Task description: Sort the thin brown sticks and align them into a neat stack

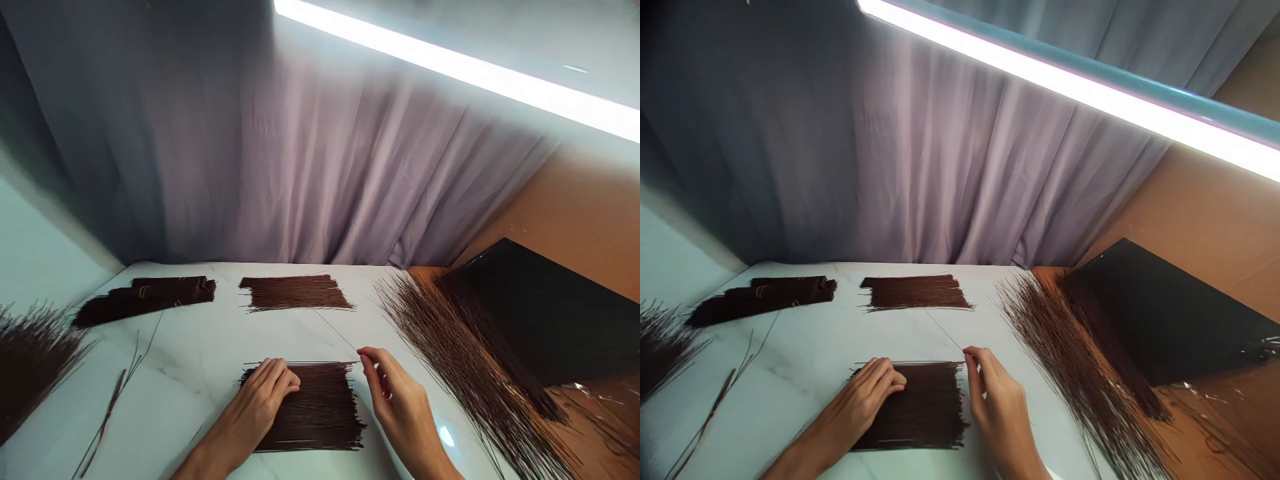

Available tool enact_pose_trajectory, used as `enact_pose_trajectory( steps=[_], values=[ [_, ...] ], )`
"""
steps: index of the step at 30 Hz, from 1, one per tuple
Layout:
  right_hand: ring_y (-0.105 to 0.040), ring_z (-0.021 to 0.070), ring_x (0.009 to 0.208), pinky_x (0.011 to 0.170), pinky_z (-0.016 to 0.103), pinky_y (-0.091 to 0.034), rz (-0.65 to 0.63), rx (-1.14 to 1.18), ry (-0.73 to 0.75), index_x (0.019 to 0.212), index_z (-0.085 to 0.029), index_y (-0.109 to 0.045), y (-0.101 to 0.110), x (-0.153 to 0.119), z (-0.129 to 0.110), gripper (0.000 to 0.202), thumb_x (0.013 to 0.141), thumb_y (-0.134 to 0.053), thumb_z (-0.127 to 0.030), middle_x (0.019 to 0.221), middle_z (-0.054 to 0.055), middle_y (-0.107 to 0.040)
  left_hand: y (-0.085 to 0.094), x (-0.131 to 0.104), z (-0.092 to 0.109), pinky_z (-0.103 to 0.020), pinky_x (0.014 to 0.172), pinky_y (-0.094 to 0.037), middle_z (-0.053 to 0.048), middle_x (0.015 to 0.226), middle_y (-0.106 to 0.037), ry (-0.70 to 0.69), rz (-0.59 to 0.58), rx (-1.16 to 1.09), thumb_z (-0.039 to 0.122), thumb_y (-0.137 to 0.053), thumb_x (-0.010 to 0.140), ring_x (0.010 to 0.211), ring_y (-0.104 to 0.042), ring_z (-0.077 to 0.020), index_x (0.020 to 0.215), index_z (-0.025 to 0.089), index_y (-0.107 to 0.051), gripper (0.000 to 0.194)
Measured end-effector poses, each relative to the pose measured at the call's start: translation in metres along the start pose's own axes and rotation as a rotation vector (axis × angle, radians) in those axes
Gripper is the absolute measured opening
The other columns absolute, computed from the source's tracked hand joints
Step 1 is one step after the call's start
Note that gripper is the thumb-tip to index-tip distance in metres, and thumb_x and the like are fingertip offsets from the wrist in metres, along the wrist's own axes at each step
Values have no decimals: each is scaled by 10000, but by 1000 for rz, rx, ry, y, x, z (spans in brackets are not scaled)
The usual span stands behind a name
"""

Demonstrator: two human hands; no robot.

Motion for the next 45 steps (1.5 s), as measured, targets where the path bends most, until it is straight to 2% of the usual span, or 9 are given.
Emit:
enact_pose_trajectory(
  steps=[4,7,13,17,21,26,29,35,45],
  values=[
    [-648,144,608,548,242,-500,-3,6,6,1080,-236,-603,1,1,1,201,1055,-425,-328,894,31,-720,-3,1,-6,-380,739,-484,-28,935,-615,11,22,10,86,-405,1050,834,-612,-227,979,230,-537,207],
    [-626,140,596,549,246,-498,32,39,24,1088,-230,-609,3,1,-4,177,1046,-449,-292,868,27,-704,9,7,0,-360,717,-476,-16,913,-617,45,48,-43,126,-393,1061,795,-611,-215,955,242,-516,200],
    [-603,138,558,582,269,-538,264,116,105,1228,-229,-588,5,-15,-30,235,999,-555,-186,833,24,-700,39,14,20,-271,715,-513,24,869,-582,364,5,-382,317,-322,1090,766,-624,-161,936,279,-490,231],
    [-584,124,513,571,264,-554,359,55,27,1342,-219,-539,3,-22,-31,359,988,-592,-241,844,26,-724,37,11,22,-255,689,-498,37,800,-557,461,-25,-514,435,-340,1068,728,-572,-162,936,293,-522,266],
    [-527,103,442,484,229,-514,240,118,72,1365,-205,-506,-9,-21,-26,359,1014,-535,-277,797,13,-719,35,13,23,-258,732,-474,36,848,-555,477,-15,-678,454,-370,1055,771,-545,-156,1059,319,-568,240],
    [-604,112,463,403,203,-454,107,126,82,1350,-190,-506,-27,-24,-24,329,1039,-491,-297,789,20,-736,16,22,24,-161,393,-170,94,653,-301,566,-124,-1077,532,-446,1020,495,-233,-91,1054,277,-568,284],
    [-638,113,487,373,198,-430,97,148,69,1341,-187,-506,-32,-26,-25,319,1045,-477,-303,806,22,-747,2,24,18,-151,333,-180,86,662,-385,562,-75,-1196,593,-507,967,458,-274,-77,964,233,-566,365],
    [-642,108,471,375,207,-433,78,118,93,1371,-184,-468,-37,-28,-30,334,1058,-443,-299,852,24,-761,-7,25,10,-155,377,-173,113,581,-284,638,54,-1141,556,-523,977,468,-196,-68,804,197,-564,400],
    [-677,122,522,408,208,-459,75,101,106,1368,-177,-465,-40,-28,-32,328,1066,-429,-299,812,13,-748,-7,27,11,-165,391,-155,107,561,-350,674,119,-1111,575,-584,929,463,-214,-64,826,194,-590,394]
  ],
)
Point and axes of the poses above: each hand's wrist, its own x-axis towards the middle knuckle, its own y-axis out of the back of the hand, z = x × y, the point moved 5 cm from there along x, towards the middle knuckle
